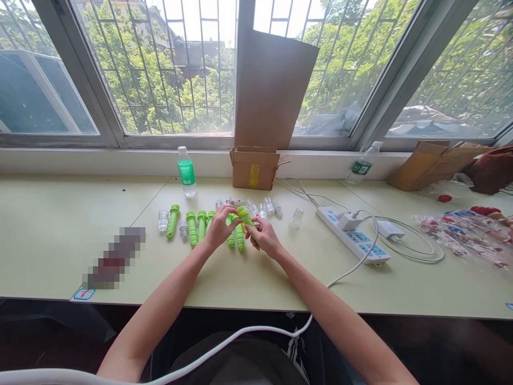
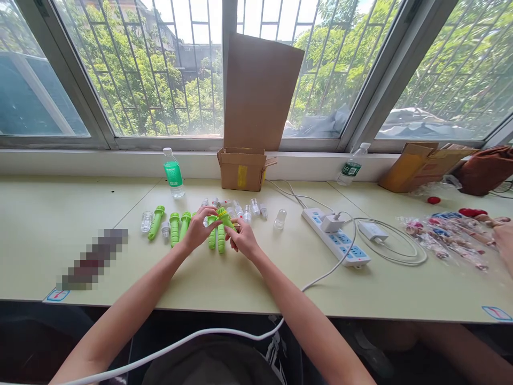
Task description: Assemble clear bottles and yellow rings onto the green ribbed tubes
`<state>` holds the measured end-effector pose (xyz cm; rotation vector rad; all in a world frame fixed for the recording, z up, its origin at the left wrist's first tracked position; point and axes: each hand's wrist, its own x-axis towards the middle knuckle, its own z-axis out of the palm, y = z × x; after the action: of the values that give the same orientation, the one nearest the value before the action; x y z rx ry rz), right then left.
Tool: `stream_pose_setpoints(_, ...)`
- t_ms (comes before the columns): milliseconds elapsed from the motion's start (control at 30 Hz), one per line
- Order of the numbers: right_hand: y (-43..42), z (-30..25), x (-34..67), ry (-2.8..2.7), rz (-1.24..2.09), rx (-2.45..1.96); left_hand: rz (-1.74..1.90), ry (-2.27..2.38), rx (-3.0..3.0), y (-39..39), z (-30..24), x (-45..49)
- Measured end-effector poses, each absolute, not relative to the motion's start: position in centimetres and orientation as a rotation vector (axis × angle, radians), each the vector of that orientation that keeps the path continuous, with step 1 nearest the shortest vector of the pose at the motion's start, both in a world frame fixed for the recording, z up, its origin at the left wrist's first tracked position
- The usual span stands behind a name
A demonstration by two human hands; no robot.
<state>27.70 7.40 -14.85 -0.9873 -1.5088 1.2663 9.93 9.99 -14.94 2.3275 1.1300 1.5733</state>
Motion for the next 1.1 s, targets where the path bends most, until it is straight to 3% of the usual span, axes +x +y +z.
stream_pose_setpoints(567,7.82,-15.12,27.79,-1.606,1.180,-0.970,1.573,1.170,2.409,9.77,-14.87,10.03)
stream_pose_setpoints(1100,7.45,-14.35,28.27,-1.415,1.462,-0.890,1.480,1.067,2.394,9.24,-14.05,9.87)
